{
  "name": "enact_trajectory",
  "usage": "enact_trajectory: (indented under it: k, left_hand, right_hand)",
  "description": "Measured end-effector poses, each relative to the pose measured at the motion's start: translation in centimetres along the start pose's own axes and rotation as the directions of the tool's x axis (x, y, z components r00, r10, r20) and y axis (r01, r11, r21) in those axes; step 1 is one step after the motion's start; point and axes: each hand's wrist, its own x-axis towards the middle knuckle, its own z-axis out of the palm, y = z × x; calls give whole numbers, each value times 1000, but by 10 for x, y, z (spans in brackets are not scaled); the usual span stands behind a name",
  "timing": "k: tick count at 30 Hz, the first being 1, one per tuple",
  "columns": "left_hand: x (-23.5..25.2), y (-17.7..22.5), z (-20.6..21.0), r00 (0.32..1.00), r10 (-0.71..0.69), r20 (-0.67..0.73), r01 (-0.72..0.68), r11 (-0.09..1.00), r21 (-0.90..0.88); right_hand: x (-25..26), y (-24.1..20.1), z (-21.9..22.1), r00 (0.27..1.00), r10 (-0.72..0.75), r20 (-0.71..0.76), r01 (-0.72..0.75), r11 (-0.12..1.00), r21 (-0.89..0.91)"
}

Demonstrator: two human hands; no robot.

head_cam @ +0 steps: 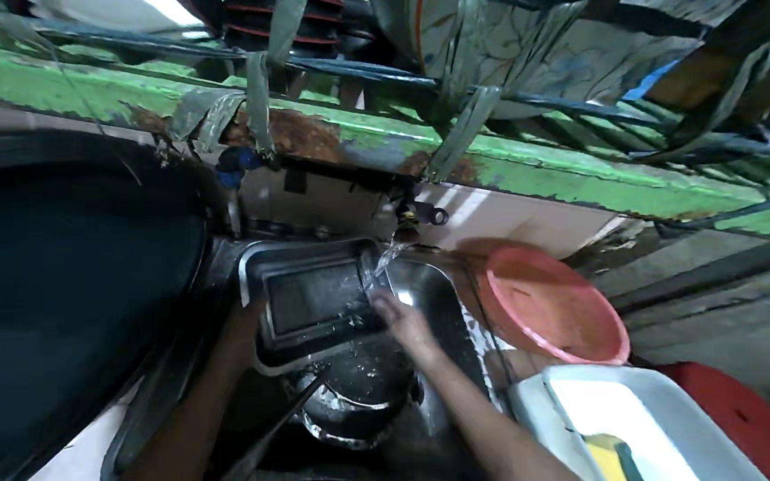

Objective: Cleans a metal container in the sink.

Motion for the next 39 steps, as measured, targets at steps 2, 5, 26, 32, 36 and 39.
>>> enact_trajectory:
  k: [2,5,26,32,36,39]
  left_hand:
    - [9,-21,-4,991,-125,43,126,992,-17]
    - [11,-50,14,958,-260,123,267,963,-41]
    - [-105,85,-47,718,649,254,-553,308,774]
    - [-141,87,-55,522,618,588,-728,-37,685]
    - [-150,92,-58,513,546,662,-774,-39,632]
    - [-158,97,-58,545,523,656,-764,-13,645]
  right_hand:
    - [8,-4,-49,934,-21,-356,62,993,104]
    - [25,-44,-108,788,-156,-595,125,988,-93]
    - [3,-101,-136,979,-175,-104,99,855,-508]
    - [-119,-100,-201,984,-154,-92,96,884,-458]
    - [-184,-127,-267,672,-569,-473,255,778,-574]
    - [-205,-148,-331,502,-647,-573,115,707,-698]
